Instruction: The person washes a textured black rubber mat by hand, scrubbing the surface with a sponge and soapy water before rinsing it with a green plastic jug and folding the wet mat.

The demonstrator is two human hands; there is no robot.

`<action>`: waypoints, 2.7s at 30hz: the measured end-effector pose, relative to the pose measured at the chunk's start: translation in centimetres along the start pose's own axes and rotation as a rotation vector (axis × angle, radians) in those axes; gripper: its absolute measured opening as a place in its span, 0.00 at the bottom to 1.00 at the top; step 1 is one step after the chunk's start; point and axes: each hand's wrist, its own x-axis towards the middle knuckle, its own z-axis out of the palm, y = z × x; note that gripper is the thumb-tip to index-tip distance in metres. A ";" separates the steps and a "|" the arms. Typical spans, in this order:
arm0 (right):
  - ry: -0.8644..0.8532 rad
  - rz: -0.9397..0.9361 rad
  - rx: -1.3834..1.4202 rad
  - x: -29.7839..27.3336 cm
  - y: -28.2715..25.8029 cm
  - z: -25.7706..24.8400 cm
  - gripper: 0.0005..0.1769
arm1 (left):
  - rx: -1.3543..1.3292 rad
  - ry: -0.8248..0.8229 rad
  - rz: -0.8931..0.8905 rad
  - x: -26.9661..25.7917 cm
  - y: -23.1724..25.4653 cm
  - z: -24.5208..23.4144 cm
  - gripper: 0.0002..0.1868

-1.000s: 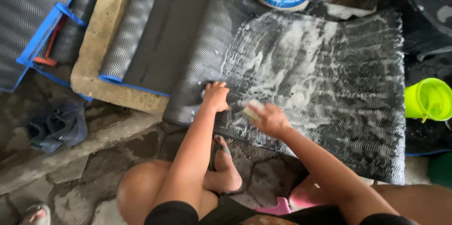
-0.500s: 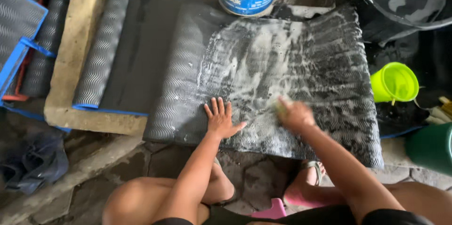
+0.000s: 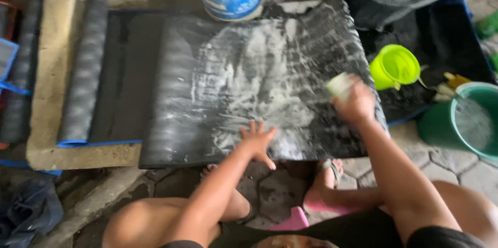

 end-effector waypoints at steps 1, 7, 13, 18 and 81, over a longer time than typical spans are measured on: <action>0.155 0.157 -0.014 0.5 1.8 -0.4 0.41 | -0.063 -0.003 -0.013 0.4 -0.7 -0.3 0.73; 0.051 0.994 0.340 -1.8 10.5 -2.0 0.35 | -0.347 0.080 -0.145 -2.8 -0.1 -2.8 0.60; -0.221 0.962 0.278 -0.5 11.9 3.4 0.36 | -0.259 0.139 -0.270 -1.3 -0.5 -1.0 0.64; -0.493 0.827 0.412 3.2 6.4 1.1 0.56 | -0.376 0.197 -0.381 -0.8 0.7 -1.4 0.60; -0.523 0.148 -0.059 -1.1 5.3 6.0 0.30 | -0.197 1.740 0.734 -6.5 8.0 -3.4 0.26</action>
